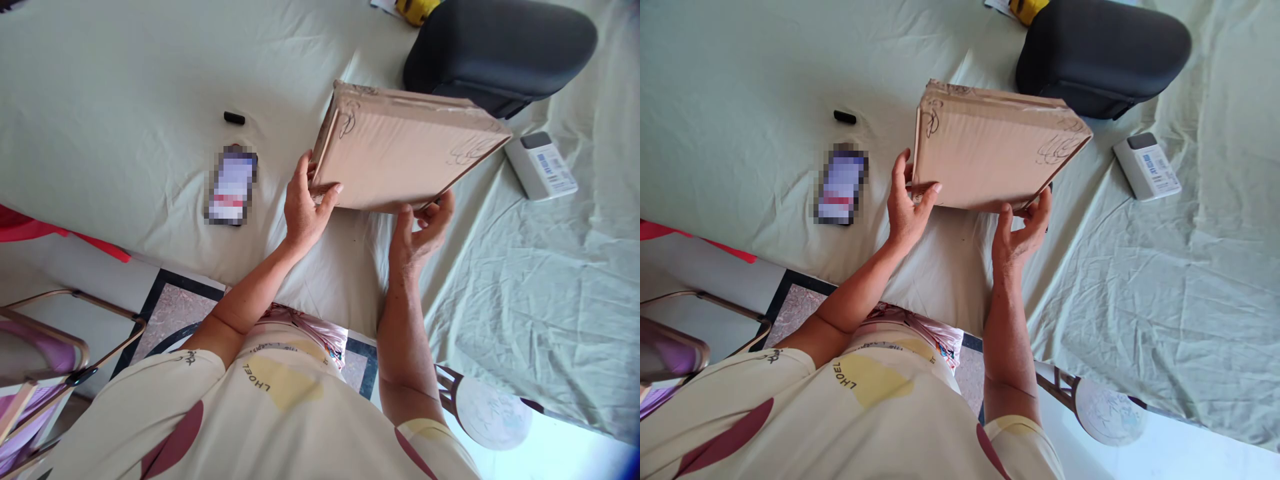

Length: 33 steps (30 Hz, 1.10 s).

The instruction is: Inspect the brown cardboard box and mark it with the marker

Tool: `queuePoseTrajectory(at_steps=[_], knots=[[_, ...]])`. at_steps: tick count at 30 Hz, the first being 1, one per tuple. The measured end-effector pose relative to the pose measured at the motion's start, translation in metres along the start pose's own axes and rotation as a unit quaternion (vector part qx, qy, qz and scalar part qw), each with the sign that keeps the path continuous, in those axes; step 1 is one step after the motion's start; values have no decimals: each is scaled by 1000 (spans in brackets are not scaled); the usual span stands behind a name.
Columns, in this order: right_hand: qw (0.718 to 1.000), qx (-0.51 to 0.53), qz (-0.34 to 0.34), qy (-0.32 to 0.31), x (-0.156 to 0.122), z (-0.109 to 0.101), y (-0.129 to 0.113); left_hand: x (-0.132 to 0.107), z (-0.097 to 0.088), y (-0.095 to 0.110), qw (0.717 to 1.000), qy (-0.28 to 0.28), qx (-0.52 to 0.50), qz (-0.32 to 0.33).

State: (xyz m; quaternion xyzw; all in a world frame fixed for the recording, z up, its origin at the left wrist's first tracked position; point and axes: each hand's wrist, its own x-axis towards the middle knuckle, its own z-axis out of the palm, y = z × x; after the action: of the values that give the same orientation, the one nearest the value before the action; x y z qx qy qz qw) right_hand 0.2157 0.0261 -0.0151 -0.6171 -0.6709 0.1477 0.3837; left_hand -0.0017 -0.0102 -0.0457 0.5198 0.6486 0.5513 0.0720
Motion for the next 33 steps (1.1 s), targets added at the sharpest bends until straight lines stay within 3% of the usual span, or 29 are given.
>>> queuePoseTrajectory(at_steps=[7,12,16,20,23,27,30,33], knots=[[997,-24,-34,59,-8,-5,-9,-3,0,18,998,41,26,49],[990,-23,-69,120,-11,-6,-11,-4,0,26,998,30,18,47],[993,-3,-56,108,-11,-7,-14,-3,-3,26,998,36,23,50],[990,-1,-94,103,-7,-9,-12,-2,-4,25,997,43,35,55],[989,-79,-100,73,-8,-13,-20,-5,-3,25,997,33,42,61],[987,-136,-85,-15,-22,-17,-50,-8,-1,23,997,10,51,64],[979,-147,-117,-85,-34,-12,-72,-8,1,22,997,6,47,65],[968,-153,-157,-119,-41,0,-79,-8,0,22,997,22,47,64]])
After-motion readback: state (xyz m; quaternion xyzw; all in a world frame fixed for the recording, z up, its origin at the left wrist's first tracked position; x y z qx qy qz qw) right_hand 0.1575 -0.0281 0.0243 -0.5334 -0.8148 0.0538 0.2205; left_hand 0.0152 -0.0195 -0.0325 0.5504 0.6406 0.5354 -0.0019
